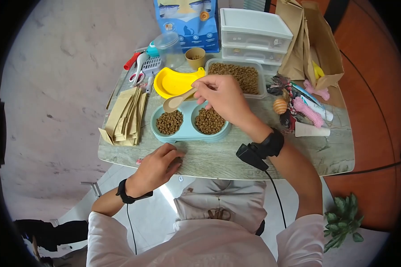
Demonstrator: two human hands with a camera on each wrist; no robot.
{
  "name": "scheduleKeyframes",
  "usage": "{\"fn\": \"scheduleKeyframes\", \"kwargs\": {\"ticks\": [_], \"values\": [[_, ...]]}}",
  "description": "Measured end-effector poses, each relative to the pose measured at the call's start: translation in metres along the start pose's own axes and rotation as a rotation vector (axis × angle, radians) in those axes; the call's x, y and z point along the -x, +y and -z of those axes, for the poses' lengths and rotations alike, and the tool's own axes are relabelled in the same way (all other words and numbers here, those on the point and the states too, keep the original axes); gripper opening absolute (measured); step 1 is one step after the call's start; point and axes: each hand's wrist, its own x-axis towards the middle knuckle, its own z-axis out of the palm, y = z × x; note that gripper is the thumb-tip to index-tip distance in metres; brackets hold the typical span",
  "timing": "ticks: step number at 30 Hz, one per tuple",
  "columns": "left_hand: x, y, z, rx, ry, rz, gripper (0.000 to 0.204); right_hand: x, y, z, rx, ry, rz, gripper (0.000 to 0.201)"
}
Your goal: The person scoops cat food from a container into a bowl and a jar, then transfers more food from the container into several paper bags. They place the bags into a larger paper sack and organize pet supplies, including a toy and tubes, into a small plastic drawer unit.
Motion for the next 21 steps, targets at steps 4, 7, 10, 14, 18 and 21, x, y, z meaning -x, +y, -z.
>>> {"fn": "scheduleKeyframes", "kwargs": {"ticks": [4,7,10,14,18,21], "values": [[-0.003,-0.007,-0.007,-0.044,-0.004,-0.001,0.015,0.006,-0.004,0.005,0.016,0.027,-0.012,0.024],[-0.006,-0.007,-0.007,-0.092,-0.039,-0.011,0.011,0.006,-0.001,0.011,0.007,0.030,0.009,0.025],[-0.010,-0.008,-0.009,-0.152,-0.065,-0.038,0.009,0.009,0.001,0.017,0.000,0.029,0.029,0.025],[-0.010,-0.002,-0.010,-0.254,-0.072,-0.062,0.009,0.013,0.004,0.023,-0.009,0.056,0.039,0.025],[-0.012,-0.005,-0.012,-0.280,-0.076,-0.080,0.009,0.018,0.004,0.029,-0.006,0.069,0.023,0.025],[-0.013,-0.006,-0.012,-0.267,-0.077,-0.093,0.009,0.020,0.006,0.033,-0.013,0.075,0.013,0.025]]}}
